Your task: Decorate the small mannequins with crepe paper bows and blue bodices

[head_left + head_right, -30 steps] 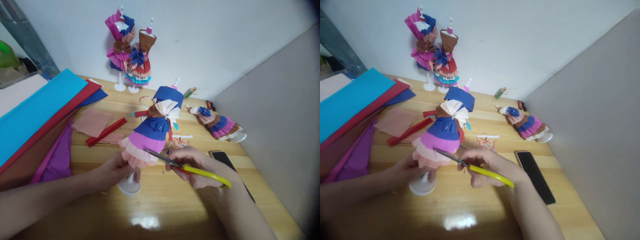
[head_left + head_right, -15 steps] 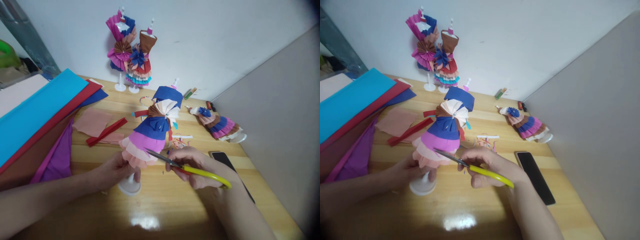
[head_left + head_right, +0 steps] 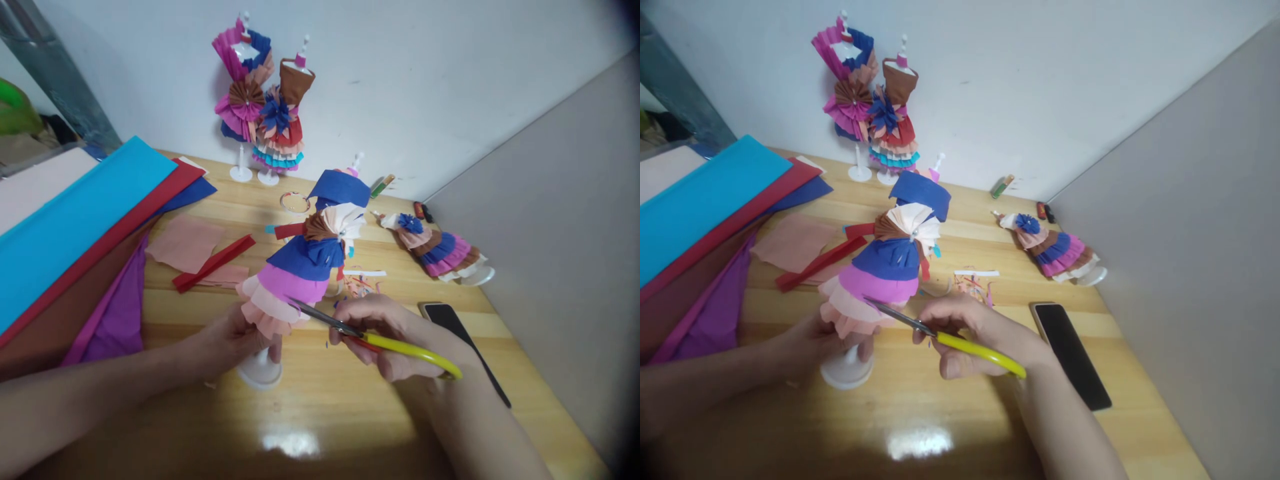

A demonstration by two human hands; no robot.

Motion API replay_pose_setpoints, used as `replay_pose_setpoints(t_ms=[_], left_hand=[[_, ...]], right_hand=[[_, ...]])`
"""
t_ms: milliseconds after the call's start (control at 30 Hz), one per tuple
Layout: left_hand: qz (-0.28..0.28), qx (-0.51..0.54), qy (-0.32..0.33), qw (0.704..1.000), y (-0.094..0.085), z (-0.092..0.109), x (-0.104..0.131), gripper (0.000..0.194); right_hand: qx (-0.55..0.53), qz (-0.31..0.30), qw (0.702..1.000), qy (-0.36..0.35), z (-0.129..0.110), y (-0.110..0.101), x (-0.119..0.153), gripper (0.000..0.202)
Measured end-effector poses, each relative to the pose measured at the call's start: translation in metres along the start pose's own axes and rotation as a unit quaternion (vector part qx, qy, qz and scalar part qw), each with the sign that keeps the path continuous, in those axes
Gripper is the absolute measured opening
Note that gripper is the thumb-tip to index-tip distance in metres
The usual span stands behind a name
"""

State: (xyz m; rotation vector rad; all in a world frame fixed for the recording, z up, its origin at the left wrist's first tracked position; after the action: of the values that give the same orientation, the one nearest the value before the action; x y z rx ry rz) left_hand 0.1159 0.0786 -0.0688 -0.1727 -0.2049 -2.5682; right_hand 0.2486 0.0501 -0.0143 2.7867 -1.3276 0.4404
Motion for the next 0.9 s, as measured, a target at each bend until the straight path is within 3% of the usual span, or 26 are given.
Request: replay_pose_setpoints(t_ms=[167, 600, 767, 900], left_hand=[[0.001, -0.015, -0.015, 1.0, 0.0, -0.001, 0.0, 0.062], [-0.027, -0.003, 0.016, 0.999, 0.003, 0.008, 0.002, 0.062], [-0.024, 0.019, -0.006, 0.999, 0.003, 0.007, 0.003, 0.059], [-0.013, 0.048, -0.014, 0.999, 0.001, 0.003, 0.003, 0.059]], right_hand=[[0.002, 0.012, 1.0, 0.001, -0.005, -0.002, 0.001, 0.058], [0.01, 0.003, 1.0, -0.006, -0.003, -0.001, 0.002, 0.046], [0.076, 0.035, 0.997, 0.006, -0.007, -0.01, 0.013, 0.042], [0.188, 0.069, 0.979, -0.039, -0.029, -0.021, 0.025, 0.04]])
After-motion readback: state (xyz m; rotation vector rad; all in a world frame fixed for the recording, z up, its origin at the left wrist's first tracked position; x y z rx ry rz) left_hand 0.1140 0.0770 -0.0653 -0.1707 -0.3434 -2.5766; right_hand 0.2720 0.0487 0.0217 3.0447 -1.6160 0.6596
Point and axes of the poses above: each hand's wrist, its own x-axis away from the middle knuckle, its own y-axis out of the palm, z = x × y, the point moved 9 cm from there along -x, towards the middle knuckle, and after that the axes turned 3 degrees about x, right-handed, at the moved point
